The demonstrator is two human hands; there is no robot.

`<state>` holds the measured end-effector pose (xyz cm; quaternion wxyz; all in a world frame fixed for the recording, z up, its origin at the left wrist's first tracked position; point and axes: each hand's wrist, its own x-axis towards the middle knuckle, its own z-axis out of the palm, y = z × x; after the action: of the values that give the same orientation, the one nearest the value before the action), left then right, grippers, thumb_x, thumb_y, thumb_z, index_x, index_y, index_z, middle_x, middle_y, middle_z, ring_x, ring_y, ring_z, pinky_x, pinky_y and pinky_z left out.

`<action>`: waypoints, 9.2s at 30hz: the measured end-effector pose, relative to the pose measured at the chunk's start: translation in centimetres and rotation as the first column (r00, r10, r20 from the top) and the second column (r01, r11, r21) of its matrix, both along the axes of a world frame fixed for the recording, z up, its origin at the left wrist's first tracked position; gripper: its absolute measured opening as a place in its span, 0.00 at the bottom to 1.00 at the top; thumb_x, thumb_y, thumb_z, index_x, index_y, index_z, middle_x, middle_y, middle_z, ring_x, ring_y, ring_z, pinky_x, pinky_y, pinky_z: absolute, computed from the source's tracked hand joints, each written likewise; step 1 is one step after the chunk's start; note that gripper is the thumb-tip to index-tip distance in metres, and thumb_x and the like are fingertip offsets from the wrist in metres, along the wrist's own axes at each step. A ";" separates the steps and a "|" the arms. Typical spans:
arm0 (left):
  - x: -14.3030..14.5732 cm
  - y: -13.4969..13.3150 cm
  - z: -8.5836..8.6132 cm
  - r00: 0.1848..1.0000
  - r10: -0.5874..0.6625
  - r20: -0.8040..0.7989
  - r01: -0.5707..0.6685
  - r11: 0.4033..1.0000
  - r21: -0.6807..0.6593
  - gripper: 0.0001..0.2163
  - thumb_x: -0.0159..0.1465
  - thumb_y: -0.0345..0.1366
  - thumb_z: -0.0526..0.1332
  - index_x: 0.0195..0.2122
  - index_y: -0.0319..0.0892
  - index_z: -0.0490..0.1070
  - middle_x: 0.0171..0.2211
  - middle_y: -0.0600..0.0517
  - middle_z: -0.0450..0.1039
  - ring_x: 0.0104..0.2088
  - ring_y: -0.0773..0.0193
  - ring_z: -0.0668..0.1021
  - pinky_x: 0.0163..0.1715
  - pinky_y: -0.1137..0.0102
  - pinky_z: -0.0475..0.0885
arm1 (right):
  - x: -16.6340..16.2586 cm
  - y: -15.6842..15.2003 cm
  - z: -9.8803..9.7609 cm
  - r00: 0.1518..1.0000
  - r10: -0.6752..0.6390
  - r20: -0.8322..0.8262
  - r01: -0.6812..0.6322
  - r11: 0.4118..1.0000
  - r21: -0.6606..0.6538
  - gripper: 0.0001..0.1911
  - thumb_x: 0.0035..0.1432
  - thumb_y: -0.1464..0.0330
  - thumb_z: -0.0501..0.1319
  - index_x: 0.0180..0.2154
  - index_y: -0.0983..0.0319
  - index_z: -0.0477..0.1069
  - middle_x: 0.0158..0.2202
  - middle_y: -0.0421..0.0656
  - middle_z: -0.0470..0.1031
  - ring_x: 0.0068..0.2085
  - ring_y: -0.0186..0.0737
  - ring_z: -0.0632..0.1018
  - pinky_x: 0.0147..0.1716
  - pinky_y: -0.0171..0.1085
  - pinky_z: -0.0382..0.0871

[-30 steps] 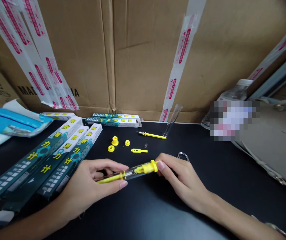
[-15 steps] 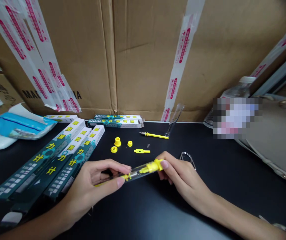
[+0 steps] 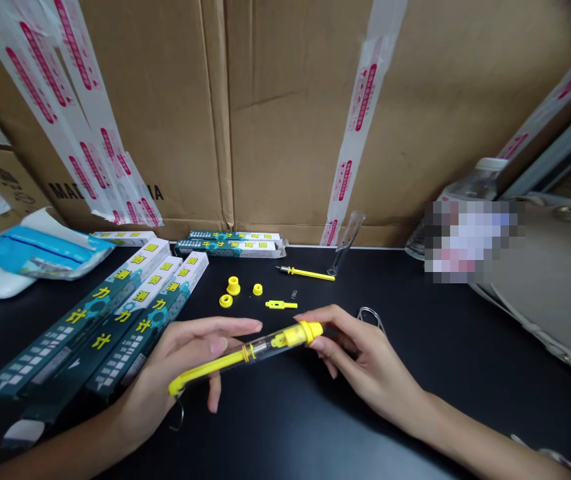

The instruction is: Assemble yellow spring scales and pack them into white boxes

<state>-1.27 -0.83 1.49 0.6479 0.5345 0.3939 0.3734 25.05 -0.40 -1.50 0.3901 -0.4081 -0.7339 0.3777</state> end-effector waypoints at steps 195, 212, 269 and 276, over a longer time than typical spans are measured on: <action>0.6 -2.0 -2.0 0.925 -0.187 -0.331 0.270 0.935 0.228 0.27 0.67 0.31 0.58 0.66 0.60 0.60 0.52 0.48 0.78 0.29 0.67 0.76 0.29 0.76 0.76 | 0.4 1.0 2.4 0.644 -0.297 -0.705 -0.195 0.827 -0.527 0.17 0.61 0.66 0.67 0.53 0.58 0.77 0.46 0.45 0.83 0.55 0.47 0.79 0.62 0.49 0.65; 2.3 -1.5 0.8 0.976 -0.067 -0.209 0.091 0.990 0.107 0.18 0.61 0.32 0.62 0.50 0.60 0.78 0.38 0.55 0.85 0.22 0.66 0.79 0.24 0.75 0.77 | 0.6 0.9 2.2 0.663 -0.278 -0.695 -0.151 0.860 -0.487 0.12 0.63 0.67 0.66 0.48 0.60 0.79 0.49 0.47 0.82 0.54 0.45 0.79 0.61 0.45 0.67; 1.1 -0.5 -0.7 0.831 0.147 -0.536 0.117 0.897 0.427 0.15 0.62 0.32 0.57 0.40 0.55 0.82 0.25 0.58 0.77 0.28 0.66 0.80 0.31 0.78 0.77 | 0.9 1.1 2.3 0.658 -0.326 -0.679 -0.104 0.854 -0.510 0.07 0.62 0.70 0.67 0.30 0.62 0.77 0.45 0.46 0.83 0.51 0.42 0.81 0.56 0.39 0.73; 1.5 -0.5 -0.3 0.872 0.148 -0.466 0.043 0.926 0.374 0.14 0.61 0.33 0.59 0.39 0.55 0.83 0.21 0.59 0.75 0.26 0.67 0.80 0.27 0.79 0.77 | 0.8 1.1 2.1 0.638 -0.366 -0.678 -0.102 0.832 -0.545 0.17 0.61 0.70 0.67 0.53 0.58 0.75 0.46 0.44 0.83 0.53 0.43 0.81 0.59 0.44 0.71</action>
<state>0.25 -1.30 1.17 0.4037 0.7132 0.4803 0.3125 25.89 0.75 0.65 0.5581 -0.3583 -0.3316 0.6709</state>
